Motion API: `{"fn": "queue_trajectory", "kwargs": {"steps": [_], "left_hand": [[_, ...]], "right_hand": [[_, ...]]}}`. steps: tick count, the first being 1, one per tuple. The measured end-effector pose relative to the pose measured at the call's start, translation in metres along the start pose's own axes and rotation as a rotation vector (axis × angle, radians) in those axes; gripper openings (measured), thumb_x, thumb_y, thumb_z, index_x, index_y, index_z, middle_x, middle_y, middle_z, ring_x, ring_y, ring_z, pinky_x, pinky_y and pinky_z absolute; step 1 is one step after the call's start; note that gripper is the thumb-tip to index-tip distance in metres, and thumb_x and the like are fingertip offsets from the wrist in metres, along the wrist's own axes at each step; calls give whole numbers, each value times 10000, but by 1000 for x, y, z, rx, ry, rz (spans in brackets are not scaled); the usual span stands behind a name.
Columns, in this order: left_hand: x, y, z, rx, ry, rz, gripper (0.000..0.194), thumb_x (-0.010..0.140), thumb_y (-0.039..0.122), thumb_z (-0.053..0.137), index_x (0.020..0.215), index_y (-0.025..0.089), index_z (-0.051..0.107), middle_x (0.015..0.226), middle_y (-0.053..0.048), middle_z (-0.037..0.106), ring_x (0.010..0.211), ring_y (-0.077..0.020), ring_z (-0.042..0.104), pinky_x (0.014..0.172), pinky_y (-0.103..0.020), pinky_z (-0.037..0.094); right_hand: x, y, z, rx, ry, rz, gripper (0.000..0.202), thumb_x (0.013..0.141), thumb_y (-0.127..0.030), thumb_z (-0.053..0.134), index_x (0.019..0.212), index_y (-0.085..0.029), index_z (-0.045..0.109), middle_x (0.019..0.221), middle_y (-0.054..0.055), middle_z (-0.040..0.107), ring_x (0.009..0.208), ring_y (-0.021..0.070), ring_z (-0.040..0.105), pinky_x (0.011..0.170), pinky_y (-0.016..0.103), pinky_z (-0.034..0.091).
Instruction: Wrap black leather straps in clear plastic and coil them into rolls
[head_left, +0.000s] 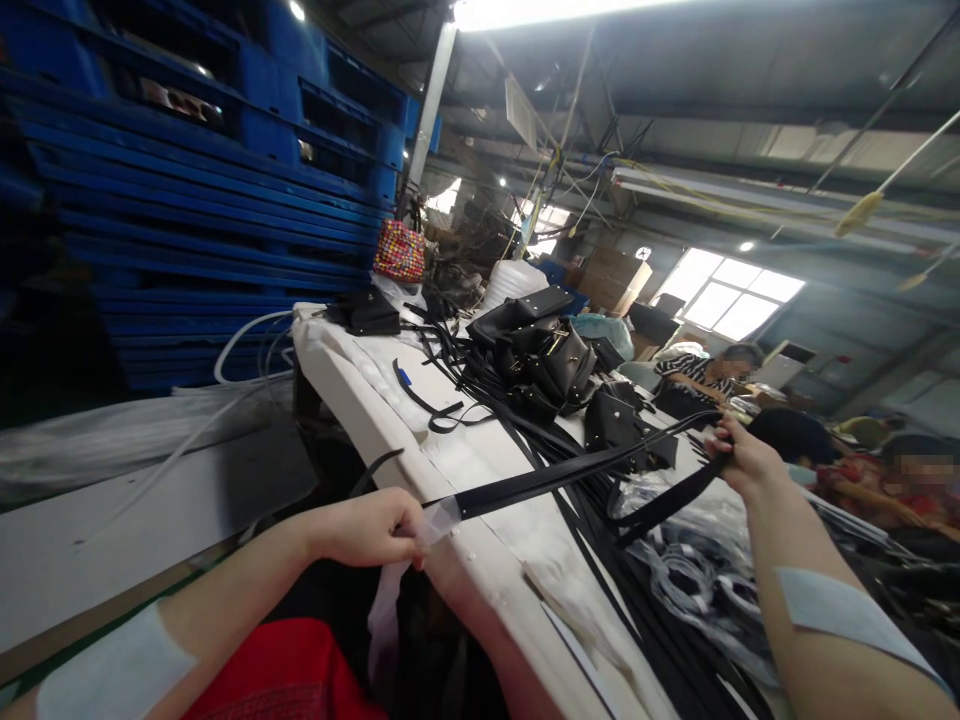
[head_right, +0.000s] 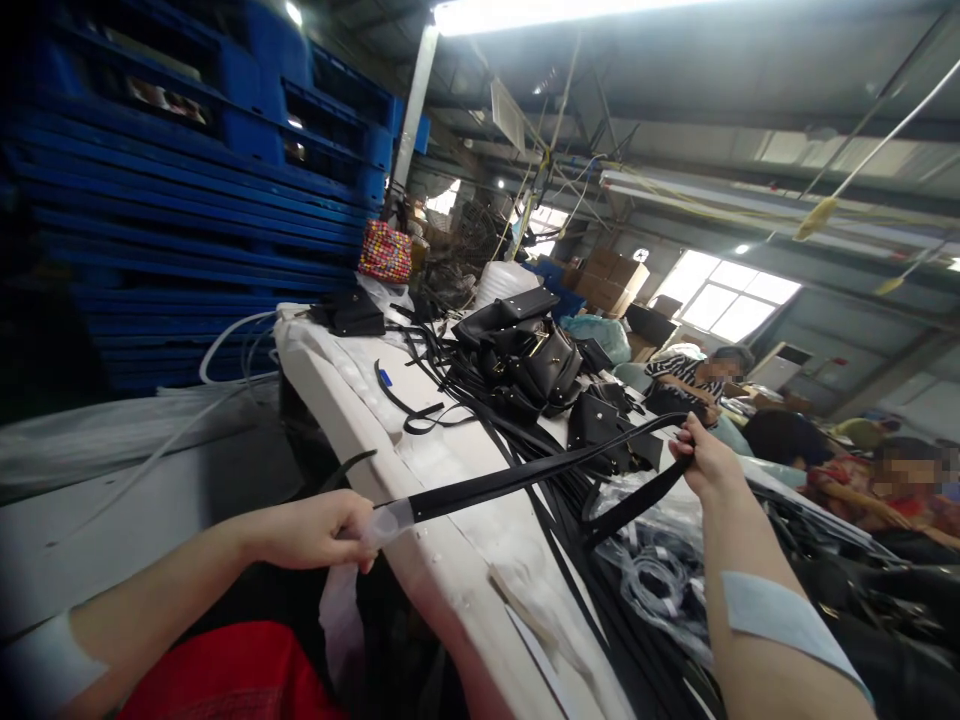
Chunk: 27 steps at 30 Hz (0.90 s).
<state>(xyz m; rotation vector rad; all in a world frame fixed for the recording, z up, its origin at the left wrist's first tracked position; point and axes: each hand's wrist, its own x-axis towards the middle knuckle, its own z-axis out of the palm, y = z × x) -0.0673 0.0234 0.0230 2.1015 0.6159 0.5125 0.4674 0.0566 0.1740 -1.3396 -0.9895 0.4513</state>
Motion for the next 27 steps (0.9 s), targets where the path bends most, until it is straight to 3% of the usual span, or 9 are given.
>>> {"fn": "queue_trajectory", "kwargs": {"steps": [3, 8, 11, 14, 19, 21, 23, 24, 27], "left_hand": [[3, -8, -5, 27, -25, -108, 321, 825, 407, 569, 759, 167, 772, 742, -21, 745, 695, -178, 658, 677, -215, 475], [24, -43, -27, 114, 475, -363, 460, 740, 587, 556, 779, 187, 779, 833, -33, 777, 853, -270, 689, 790, -272, 477], [33, -61, -34, 110, 580, -451, 494, 691, 633, 575, 789, 196, 785, 836, -34, 781, 861, -283, 690, 783, -277, 469], [31, -59, -31, 35, 556, -424, 522, 667, 673, 605, 767, 194, 788, 822, -33, 779, 847, -271, 681, 755, -267, 466], [24, -29, -9, -173, 455, -351, 601, 638, 711, 649, 773, 143, 790, 727, -46, 751, 687, -221, 635, 622, -265, 449], [27, -18, 2, -246, 436, -298, 575, 671, 676, 661, 805, 132, 792, 718, -52, 744, 699, -219, 639, 638, -267, 461], [31, -10, 15, -303, 403, -238, 522, 722, 628, 659, 823, 134, 791, 745, -58, 750, 753, -227, 656, 692, -274, 484], [33, -7, 23, -329, 371, -207, 493, 744, 605, 656, 824, 137, 789, 772, -60, 756, 783, -229, 664, 726, -278, 492], [37, 4, 47, -403, 227, -96, 424, 795, 544, 650, 803, 139, 779, 825, -67, 765, 833, -223, 679, 811, -284, 500]], "right_hand": [[-6, -12, -10, 206, 26, 230, 289, 926, -338, 590, 715, -188, 462, 523, -117, 365, 309, -11, 268, 445, 145, 515], [-38, -36, -1, 413, -139, 358, 30, 906, -155, 574, 877, -159, 579, 650, -69, 511, 402, -6, 414, 598, 151, 571], [-54, -49, 16, 475, -321, 256, 142, 813, -189, 691, 930, -159, 616, 717, -50, 564, 466, 9, 459, 641, 164, 562], [-55, -54, 22, 249, -323, 43, 265, 748, -281, 755, 966, -188, 636, 719, -50, 585, 497, 39, 466, 656, 222, 539], [-37, -42, 12, -645, 66, -151, 303, 770, -257, 705, 1034, -117, 654, 910, 138, 675, 746, 173, 604, 704, 315, 449], [-46, -30, 23, -799, 106, -148, 275, 748, -256, 726, 955, -79, 682, 951, 209, 675, 848, 225, 621, 724, 333, 429], [-78, -10, 50, -782, -40, -104, 271, 744, -374, 732, 764, -106, 705, 815, 174, 693, 780, 228, 630, 687, 324, 429], [-103, 2, 67, -758, -197, -51, 379, 757, -496, 694, 652, -132, 696, 685, 126, 683, 666, 204, 624, 633, 306, 434], [-197, 48, 129, -275, -1017, 488, 698, 812, -749, 437, 743, -119, 728, 771, 129, 717, 678, 200, 647, 646, 309, 475]]}}
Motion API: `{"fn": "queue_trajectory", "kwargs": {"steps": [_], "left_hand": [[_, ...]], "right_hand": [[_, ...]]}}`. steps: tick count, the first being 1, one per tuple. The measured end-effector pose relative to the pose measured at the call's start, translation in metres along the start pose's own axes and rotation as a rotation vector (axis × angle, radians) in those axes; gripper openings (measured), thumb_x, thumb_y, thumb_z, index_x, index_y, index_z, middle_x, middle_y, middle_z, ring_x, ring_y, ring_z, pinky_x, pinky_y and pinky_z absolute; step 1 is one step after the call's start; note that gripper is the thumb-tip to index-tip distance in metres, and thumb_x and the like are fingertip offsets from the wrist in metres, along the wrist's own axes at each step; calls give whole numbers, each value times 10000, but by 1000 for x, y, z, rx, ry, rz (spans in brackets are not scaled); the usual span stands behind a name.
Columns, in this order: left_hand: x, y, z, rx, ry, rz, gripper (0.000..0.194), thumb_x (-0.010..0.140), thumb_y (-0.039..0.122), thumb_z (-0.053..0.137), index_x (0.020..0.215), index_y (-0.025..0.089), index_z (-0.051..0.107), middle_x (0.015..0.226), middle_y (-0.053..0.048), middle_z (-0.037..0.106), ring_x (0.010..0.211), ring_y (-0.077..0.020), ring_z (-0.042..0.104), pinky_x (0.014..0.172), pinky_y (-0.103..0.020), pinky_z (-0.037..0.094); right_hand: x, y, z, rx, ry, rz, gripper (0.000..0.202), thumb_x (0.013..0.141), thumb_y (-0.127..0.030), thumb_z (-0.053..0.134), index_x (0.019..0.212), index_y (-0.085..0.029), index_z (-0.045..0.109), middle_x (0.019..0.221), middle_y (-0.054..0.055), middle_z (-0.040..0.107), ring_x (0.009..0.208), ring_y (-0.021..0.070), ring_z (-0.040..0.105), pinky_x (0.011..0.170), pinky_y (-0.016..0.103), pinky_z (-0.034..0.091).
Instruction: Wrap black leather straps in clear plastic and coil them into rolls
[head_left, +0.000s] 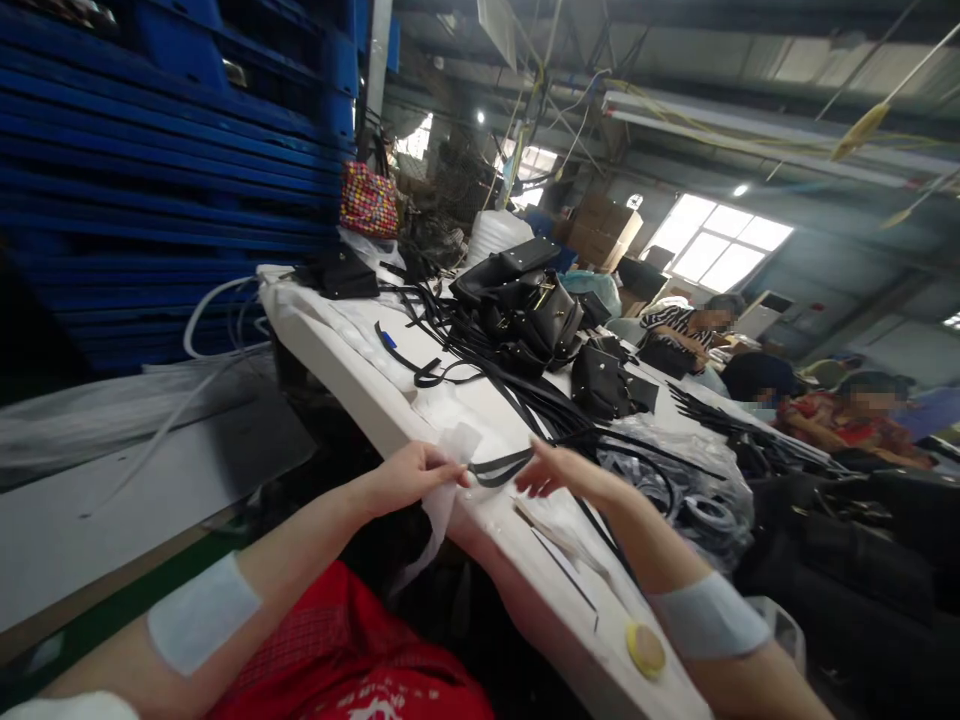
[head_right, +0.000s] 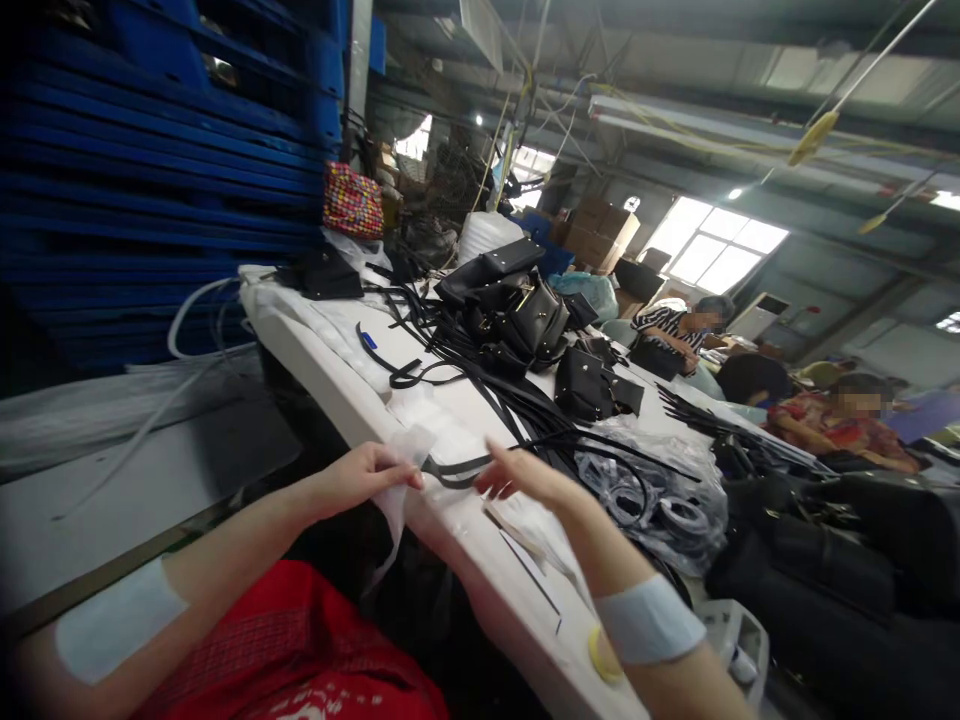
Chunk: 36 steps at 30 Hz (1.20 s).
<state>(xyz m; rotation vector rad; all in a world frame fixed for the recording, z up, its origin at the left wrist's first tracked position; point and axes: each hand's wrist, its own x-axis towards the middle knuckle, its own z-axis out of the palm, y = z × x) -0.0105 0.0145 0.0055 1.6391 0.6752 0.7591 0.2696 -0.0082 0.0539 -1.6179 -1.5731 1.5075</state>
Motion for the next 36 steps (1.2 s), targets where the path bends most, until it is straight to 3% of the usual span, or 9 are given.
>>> {"fn": "queue_trajectory", "kwargs": {"steps": [2, 6, 8, 12, 17, 25, 30, 33, 36], "left_hand": [[-6, -1, 16, -28, -122, 40, 419, 833, 523, 622, 818, 131, 770, 825, -73, 763, 806, -209, 682, 800, -279, 508], [-29, -10, 35, 35, -323, 59, 428, 886, 504, 566, 863, 128, 768, 857, -87, 760, 810, -202, 685, 778, -259, 514], [-44, -19, 37, 47, -452, 26, 411, 898, 491, 556, 881, 139, 769, 887, -86, 760, 843, -203, 686, 798, -254, 512], [-76, -38, 34, 31, -624, -192, 370, 865, 497, 601, 871, 160, 753, 788, -43, 737, 684, -166, 664, 635, -225, 513], [-87, -44, 35, 178, -485, -45, 377, 922, 442, 525, 803, 146, 726, 734, -33, 689, 666, -139, 623, 646, -213, 482], [-58, -11, 47, 337, -297, 300, 327, 940, 315, 486, 755, 167, 712, 777, -60, 699, 785, -178, 623, 770, -271, 459], [-66, 18, 51, 249, -221, 496, 309, 935, 212, 440, 757, 192, 692, 865, -61, 748, 860, -181, 664, 879, -295, 455], [-69, 22, 52, 232, -171, 530, 280, 930, 209, 456, 792, 192, 699, 885, -60, 756, 882, -179, 674, 904, -294, 452], [-65, 16, 51, 244, -222, 446, 303, 947, 258, 463, 788, 190, 711, 867, -51, 751, 866, -176, 672, 982, -323, 422]], "right_hand": [[18, 25, 72, 380, -287, -6, 602, 797, -707, 530, 824, -137, 719, 841, 89, 721, 780, 193, 661, 725, 302, 494], [39, 50, 150, 939, -159, -65, 314, 784, -481, 691, 885, -184, 699, 829, 32, 717, 810, 171, 661, 765, 289, 513], [41, 50, 145, 1092, -30, -123, 272, 818, -438, 681, 893, -177, 694, 847, 45, 718, 799, 161, 659, 781, 288, 523], [38, 49, 82, 1196, 279, -248, 290, 873, -451, 627, 834, -170, 686, 761, 41, 692, 619, 117, 600, 614, 239, 524], [25, 61, 32, 1069, 395, -275, 426, 836, -580, 613, 933, -176, 706, 907, 55, 698, 657, 102, 586, 499, 180, 463], [10, 68, 105, 934, 74, -308, 501, 617, -351, 818, 1070, -167, 713, 913, 38, 629, 580, 74, 433, 439, 185, 363], [22, 80, 116, 1307, 196, -195, 651, 709, -678, 644, 1019, -107, 685, 807, 62, 627, 512, 81, 394, 398, 209, 346], [18, 80, 126, 1305, 110, -180, 696, 697, -702, 629, 1043, -99, 673, 762, 50, 620, 506, 93, 421, 415, 226, 374], [3, 70, 148, 1011, -46, -130, 532, 669, -489, 745, 1063, -134, 694, 786, 51, 664, 606, 137, 551, 527, 250, 450]]}}
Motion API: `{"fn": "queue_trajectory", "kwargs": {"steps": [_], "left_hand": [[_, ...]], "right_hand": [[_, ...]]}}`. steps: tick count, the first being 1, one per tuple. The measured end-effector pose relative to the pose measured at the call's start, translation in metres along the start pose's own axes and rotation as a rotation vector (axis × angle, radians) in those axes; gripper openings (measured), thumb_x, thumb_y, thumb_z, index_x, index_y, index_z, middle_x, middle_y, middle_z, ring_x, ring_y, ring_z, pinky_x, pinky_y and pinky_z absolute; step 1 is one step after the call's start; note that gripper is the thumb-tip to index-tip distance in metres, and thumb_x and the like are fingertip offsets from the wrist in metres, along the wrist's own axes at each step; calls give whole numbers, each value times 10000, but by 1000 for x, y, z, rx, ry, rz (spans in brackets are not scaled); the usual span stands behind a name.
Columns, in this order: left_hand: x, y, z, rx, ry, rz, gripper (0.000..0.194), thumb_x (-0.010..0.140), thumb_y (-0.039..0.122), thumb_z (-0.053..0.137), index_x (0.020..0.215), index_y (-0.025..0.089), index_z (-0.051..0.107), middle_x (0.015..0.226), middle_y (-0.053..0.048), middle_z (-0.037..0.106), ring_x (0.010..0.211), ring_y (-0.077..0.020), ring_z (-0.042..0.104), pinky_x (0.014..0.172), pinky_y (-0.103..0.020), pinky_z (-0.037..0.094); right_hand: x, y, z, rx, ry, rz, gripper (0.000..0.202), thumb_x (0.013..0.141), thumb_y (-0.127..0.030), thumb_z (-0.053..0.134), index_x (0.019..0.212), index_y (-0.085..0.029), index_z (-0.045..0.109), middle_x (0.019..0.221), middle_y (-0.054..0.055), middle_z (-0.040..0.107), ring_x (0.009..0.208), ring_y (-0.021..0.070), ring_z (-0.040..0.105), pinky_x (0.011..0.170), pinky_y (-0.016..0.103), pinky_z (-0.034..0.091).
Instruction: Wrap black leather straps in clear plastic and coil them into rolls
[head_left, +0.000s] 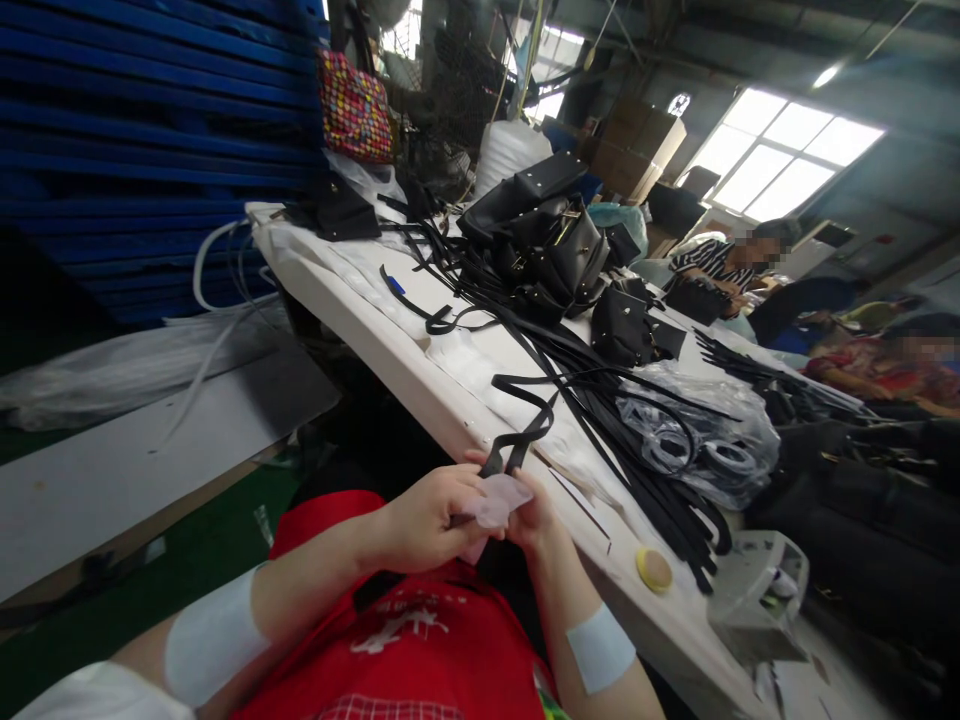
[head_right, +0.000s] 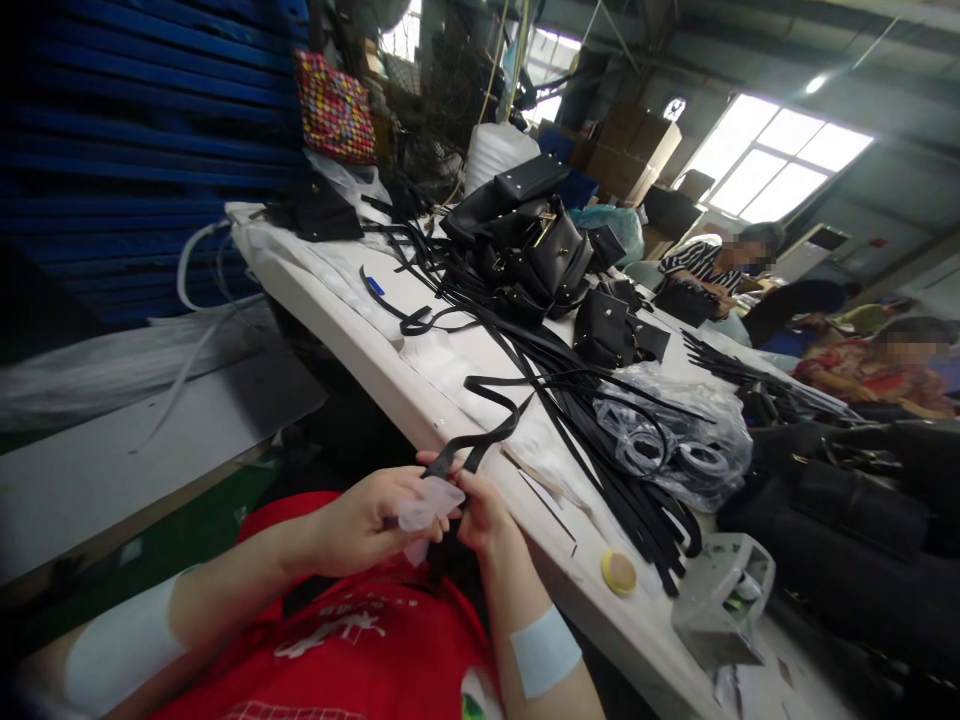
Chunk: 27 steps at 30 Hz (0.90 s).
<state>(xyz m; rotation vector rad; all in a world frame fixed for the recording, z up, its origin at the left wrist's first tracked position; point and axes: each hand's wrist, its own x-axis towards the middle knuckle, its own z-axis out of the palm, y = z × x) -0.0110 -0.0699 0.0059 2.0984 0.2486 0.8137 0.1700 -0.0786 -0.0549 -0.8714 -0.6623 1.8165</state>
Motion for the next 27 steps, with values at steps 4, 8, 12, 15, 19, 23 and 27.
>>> {"fn": "queue_trajectory", "kwargs": {"steps": [4, 8, 12, 15, 19, 23, 27], "left_hand": [[-2, -10, 0, -32, -88, -105, 290, 940, 324, 524, 795, 193, 738, 847, -39, 753, 908, -191, 662, 1100, -374, 323], [-8, -16, 2, -115, -115, -192, 378, 952, 393, 489, 819, 147, 744, 867, -97, 740, 858, -202, 658, 820, -281, 492], [-11, -26, 6, -156, -81, -266, 409, 951, 434, 486, 873, 123, 740, 841, -89, 733, 778, -181, 666, 751, -255, 497], [-11, -32, 2, -78, -32, -250, 375, 942, 433, 504, 859, 164, 753, 917, -74, 742, 926, -207, 655, 963, -325, 440], [-16, -39, -12, 117, -6, -303, 290, 924, 416, 536, 846, 239, 752, 961, -9, 742, 1032, -209, 616, 1183, -452, 104], [-23, -43, -15, 87, -100, -336, 312, 946, 387, 488, 826, 219, 722, 836, 14, 742, 845, -163, 653, 1167, -405, 171], [-24, -40, -11, 64, -122, -353, 315, 945, 366, 492, 805, 200, 720, 814, 16, 740, 832, -163, 650, 1151, -396, 210]], "right_hand": [[-8, -6, 18, -331, 126, -126, 196, 677, -309, 760, 804, -163, 730, 716, 16, 666, 644, 138, 583, 585, 238, 460], [-2, -29, 8, -132, 438, -339, 268, 730, -425, 709, 692, -165, 653, 478, -64, 449, 391, 47, 293, 362, 190, 215], [-5, -25, 9, -319, 317, -324, 232, 734, -386, 726, 821, -174, 693, 500, -64, 461, 409, 59, 324, 382, 191, 249], [-14, -18, 16, -640, 156, -308, 185, 759, -361, 716, 843, -197, 733, 666, 11, 628, 589, 145, 534, 540, 261, 439], [-27, -36, 7, -699, 381, -518, 265, 845, -452, 623, 959, -243, 739, 683, 16, 621, 597, 153, 517, 550, 279, 428], [-33, -59, -3, -744, 388, -672, 325, 893, -477, 561, 983, -224, 743, 576, -15, 508, 533, 121, 427, 511, 260, 351], [-30, -58, 1, -806, 339, -678, 292, 852, -469, 622, 986, -242, 746, 739, 22, 598, 584, 129, 445, 552, 286, 401]]}}
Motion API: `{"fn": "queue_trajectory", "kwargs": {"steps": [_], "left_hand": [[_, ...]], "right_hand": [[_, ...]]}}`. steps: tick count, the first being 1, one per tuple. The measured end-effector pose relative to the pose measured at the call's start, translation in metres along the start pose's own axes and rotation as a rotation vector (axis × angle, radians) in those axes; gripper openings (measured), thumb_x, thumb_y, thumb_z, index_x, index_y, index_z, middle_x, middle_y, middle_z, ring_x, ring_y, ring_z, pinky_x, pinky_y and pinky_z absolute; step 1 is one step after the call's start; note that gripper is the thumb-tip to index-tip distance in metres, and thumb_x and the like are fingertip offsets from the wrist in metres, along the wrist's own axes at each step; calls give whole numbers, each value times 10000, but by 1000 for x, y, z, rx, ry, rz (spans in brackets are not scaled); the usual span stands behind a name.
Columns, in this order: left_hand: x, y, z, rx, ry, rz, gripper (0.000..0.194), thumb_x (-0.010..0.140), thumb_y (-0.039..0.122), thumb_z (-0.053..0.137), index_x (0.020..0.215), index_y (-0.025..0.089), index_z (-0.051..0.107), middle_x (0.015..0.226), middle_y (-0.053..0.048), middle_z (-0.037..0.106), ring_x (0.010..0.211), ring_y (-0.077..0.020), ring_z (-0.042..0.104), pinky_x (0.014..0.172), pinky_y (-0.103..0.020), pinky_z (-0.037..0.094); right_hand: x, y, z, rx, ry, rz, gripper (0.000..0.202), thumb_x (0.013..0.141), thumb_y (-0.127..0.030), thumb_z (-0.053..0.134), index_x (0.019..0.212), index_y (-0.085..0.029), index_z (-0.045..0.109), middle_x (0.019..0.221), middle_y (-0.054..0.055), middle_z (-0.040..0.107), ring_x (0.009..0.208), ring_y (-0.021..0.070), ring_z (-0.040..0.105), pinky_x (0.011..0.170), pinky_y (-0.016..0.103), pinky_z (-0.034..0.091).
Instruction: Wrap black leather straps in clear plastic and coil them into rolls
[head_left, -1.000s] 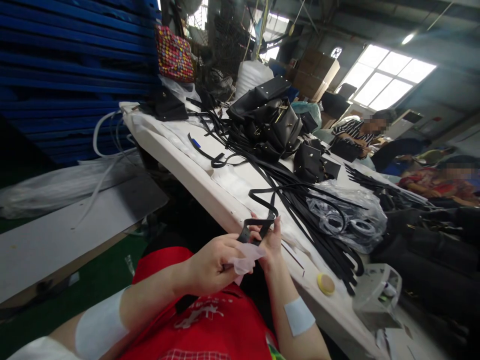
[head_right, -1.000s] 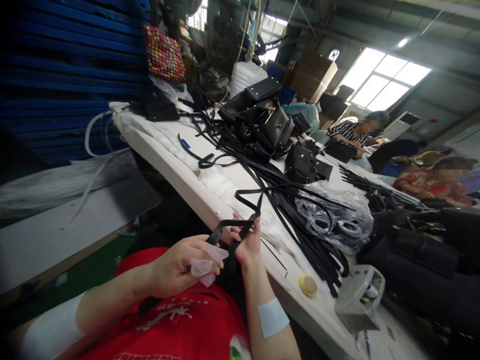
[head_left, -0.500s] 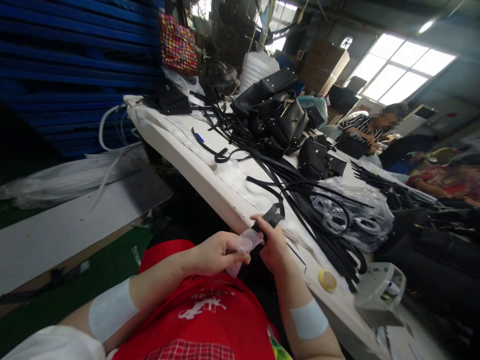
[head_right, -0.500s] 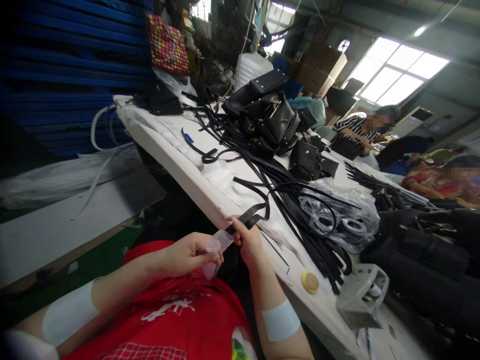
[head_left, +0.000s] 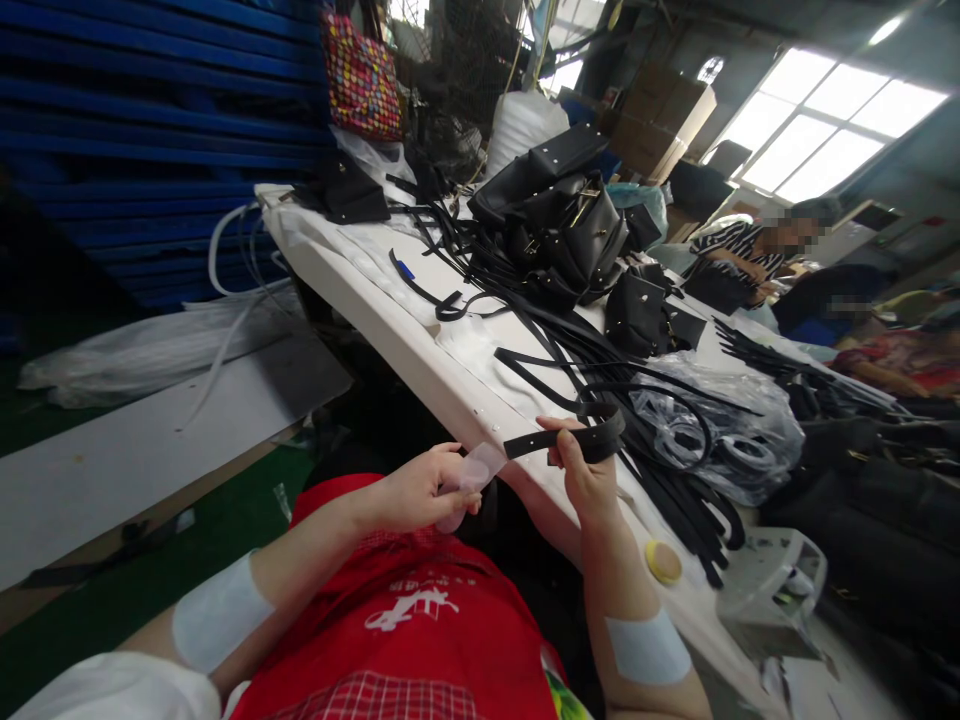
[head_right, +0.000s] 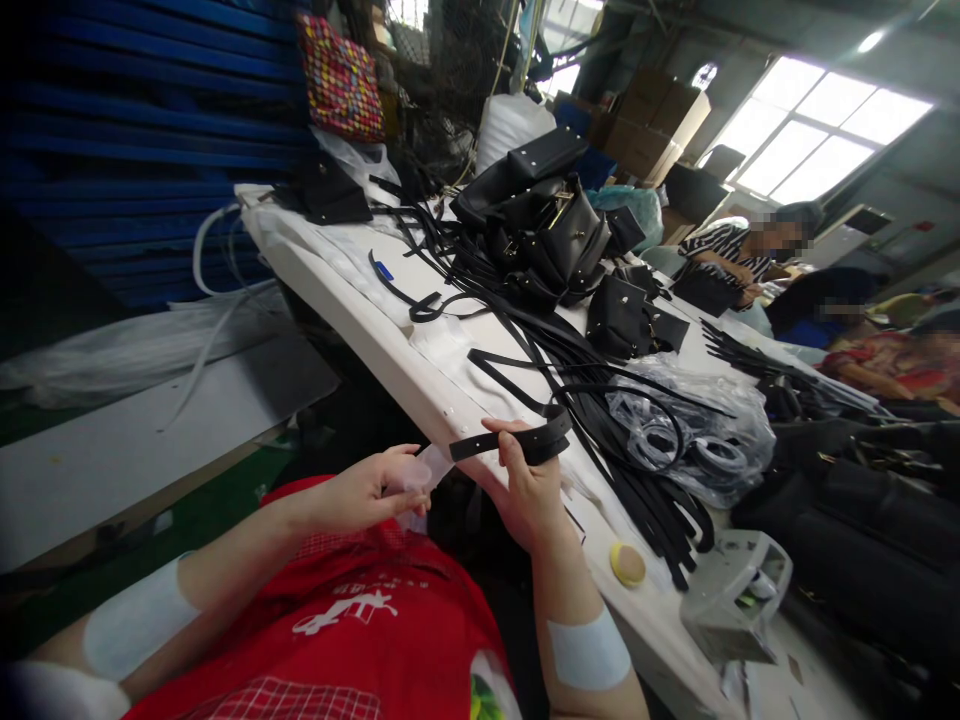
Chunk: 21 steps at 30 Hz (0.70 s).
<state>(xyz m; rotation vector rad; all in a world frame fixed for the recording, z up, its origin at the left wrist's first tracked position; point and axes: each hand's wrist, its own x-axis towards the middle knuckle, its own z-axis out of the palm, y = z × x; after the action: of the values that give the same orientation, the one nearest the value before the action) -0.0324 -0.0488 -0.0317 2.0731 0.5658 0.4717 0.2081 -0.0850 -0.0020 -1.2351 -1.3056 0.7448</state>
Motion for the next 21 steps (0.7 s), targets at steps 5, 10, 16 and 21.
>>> {"fn": "queue_trajectory", "kwargs": {"steps": [5, 10, 16, 21], "left_hand": [[1, 4, 1, -20, 40, 2, 337, 932, 406, 514, 779, 206, 740, 827, 8, 743, 923, -192, 627, 1110, -370, 289], [3, 2, 2, -63, -8, 66, 340, 928, 410, 525, 766, 188, 726, 766, -13, 715, 817, -181, 635, 1054, -352, 358], [8, 5, 4, -224, 1, 38, 400, 932, 458, 497, 788, 142, 694, 826, -76, 684, 753, -174, 626, 740, -261, 489], [11, 2, 11, -279, 3, -73, 419, 914, 510, 500, 777, 146, 656, 753, -58, 642, 691, -169, 598, 661, -252, 479]], "right_hand": [[-5, -3, 12, -3, 4, -18, 234, 849, -414, 634, 969, -257, 759, 793, 44, 613, 696, 171, 520, 669, 332, 471], [-6, -11, 12, -8, -84, -18, 207, 873, -367, 616, 977, -267, 764, 815, 49, 636, 776, 203, 574, 769, 366, 486], [-12, -4, 21, 52, -293, 37, 222, 906, -371, 575, 1036, -303, 741, 999, 53, 635, 923, 223, 583, 840, 372, 481], [-16, 12, 41, 148, -314, 123, 235, 841, -408, 648, 1010, -282, 753, 994, 47, 631, 820, 181, 572, 721, 307, 485]]}}
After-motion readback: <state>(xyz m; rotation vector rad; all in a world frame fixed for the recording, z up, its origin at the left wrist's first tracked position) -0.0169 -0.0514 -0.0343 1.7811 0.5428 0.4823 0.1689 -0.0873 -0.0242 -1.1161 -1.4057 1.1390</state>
